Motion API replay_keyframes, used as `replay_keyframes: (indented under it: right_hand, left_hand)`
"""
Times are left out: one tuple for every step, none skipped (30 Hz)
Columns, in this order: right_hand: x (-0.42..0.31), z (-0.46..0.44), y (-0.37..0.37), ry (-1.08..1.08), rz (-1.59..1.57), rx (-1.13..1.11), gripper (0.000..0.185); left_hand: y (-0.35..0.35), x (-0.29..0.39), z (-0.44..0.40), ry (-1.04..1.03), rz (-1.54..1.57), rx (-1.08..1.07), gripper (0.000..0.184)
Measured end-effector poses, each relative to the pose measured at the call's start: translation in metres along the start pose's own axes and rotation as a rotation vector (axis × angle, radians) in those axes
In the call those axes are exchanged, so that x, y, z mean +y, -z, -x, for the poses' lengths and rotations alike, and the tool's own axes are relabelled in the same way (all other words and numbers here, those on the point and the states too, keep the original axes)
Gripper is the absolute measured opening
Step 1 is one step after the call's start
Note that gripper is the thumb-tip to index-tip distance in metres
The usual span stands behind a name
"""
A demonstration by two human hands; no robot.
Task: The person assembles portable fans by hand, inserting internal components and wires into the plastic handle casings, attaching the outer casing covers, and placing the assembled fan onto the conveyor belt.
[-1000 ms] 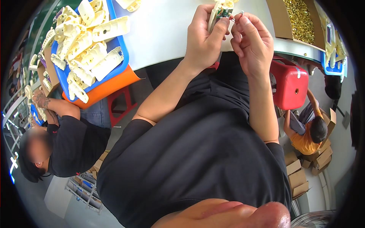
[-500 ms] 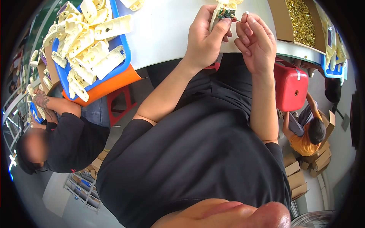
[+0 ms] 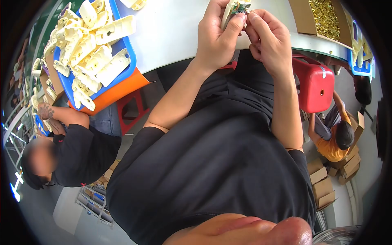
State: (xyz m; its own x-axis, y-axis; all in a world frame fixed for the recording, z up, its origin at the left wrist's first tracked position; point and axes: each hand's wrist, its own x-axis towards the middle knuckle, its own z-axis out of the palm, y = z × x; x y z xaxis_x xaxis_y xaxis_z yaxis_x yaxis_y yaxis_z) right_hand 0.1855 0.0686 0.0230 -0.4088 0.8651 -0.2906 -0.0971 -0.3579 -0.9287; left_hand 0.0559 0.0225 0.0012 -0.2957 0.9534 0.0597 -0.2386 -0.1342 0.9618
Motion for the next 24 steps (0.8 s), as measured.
replay_keyframes:
  right_hand:
    - [0.000,0.001,0.000,-0.001,0.002,0.010,0.020]
    - [0.000,0.001,-0.001,-0.001,0.004,0.020,0.020]
    - [-0.002,0.001,0.000,0.001,0.006,0.029,0.020]
    - [-0.004,0.000,0.001,-0.025,-0.037,0.026,0.019]
    - [-0.007,-0.001,0.002,-0.050,-0.080,0.023,0.019]
    - [-0.008,0.000,0.005,-0.075,-0.123,0.020,0.018]
    - [-0.008,-0.001,0.010,-0.097,-0.178,-0.020,0.018]
    - [-0.006,-0.004,0.018,-0.118,-0.233,-0.060,0.017]
    - [-0.006,-0.005,0.022,-0.139,-0.288,-0.100,0.017]
    - [-0.008,-0.005,0.021,-0.163,-0.292,-0.082,0.017]
    - [-0.008,-0.005,0.022,-0.167,-0.302,-0.085,0.017]
    - [-0.008,-0.005,0.022,-0.171,-0.312,-0.088,0.018]
    - [-0.008,-0.004,0.022,-0.175,-0.322,-0.092,0.018]
    - [-0.008,-0.004,0.022,-0.181,-0.327,-0.089,0.018]
    - [-0.009,-0.003,0.021,-0.187,-0.333,-0.087,0.019]
    - [-0.009,-0.003,0.021,-0.194,-0.339,-0.084,0.019]
    - [-0.010,-0.003,0.020,-0.197,-0.338,-0.082,0.019]
    - [-0.011,-0.003,0.020,-0.201,-0.339,-0.079,0.019]
    - [-0.011,-0.002,0.020,-0.204,-0.339,-0.074,0.020]
    - [-0.012,-0.002,0.021,-0.209,-0.340,-0.073,0.020]
    - [-0.011,-0.002,0.023,-0.214,-0.342,-0.072,0.020]
    - [-0.011,-0.003,0.025,-0.219,-0.343,-0.071,0.020]
    - [-0.009,-0.003,0.026,-0.214,-0.346,-0.086,0.021]
    - [-0.006,-0.004,0.027,-0.209,-0.348,-0.102,0.022]
  left_hand:
    - [-0.001,0.002,0.001,0.006,-0.018,0.004,0.025]
    - [0.001,-0.002,0.001,-0.023,-0.029,-0.012,0.025]
    - [0.003,-0.008,0.000,-0.054,-0.039,-0.028,0.025]
    - [0.004,-0.013,0.000,-0.085,-0.049,-0.045,0.025]
    - [0.004,-0.015,0.000,-0.111,-0.042,-0.048,0.025]
    - [0.002,-0.016,0.000,-0.137,-0.035,-0.050,0.025]
    - [0.001,-0.017,-0.001,-0.164,-0.028,-0.053,0.025]
    - [0.002,-0.016,0.000,-0.168,-0.073,-0.061,0.025]
    - [0.004,-0.013,0.000,-0.171,-0.119,-0.069,0.025]
    - [0.005,-0.011,0.000,-0.176,-0.164,-0.077,0.025]
    - [0.004,-0.011,0.000,-0.186,-0.180,-0.069,0.026]
    - [0.004,-0.011,0.000,-0.196,-0.196,-0.061,0.026]
    - [0.004,-0.010,0.000,-0.207,-0.213,-0.052,0.026]
    - [0.003,-0.010,0.000,-0.207,-0.221,-0.046,0.026]
    - [0.002,-0.009,0.001,-0.207,-0.230,-0.039,0.026]
    - [0.002,-0.008,0.001,-0.207,-0.239,-0.033,0.026]
    - [0.002,-0.008,0.000,-0.211,-0.240,-0.031,0.026]
    - [0.002,-0.007,0.000,-0.214,-0.242,-0.031,0.026]
    - [0.002,-0.007,0.000,-0.217,-0.243,-0.031,0.025]
    - [0.002,-0.007,0.000,-0.220,-0.247,-0.033,0.025]
    - [0.002,-0.008,0.000,-0.222,-0.252,-0.035,0.025]
    - [0.003,-0.008,0.000,-0.223,-0.256,-0.037,0.025]
    - [0.002,-0.008,0.001,-0.220,-0.260,-0.025,0.025]
    - [0.001,-0.007,0.001,-0.219,-0.263,-0.014,0.025]
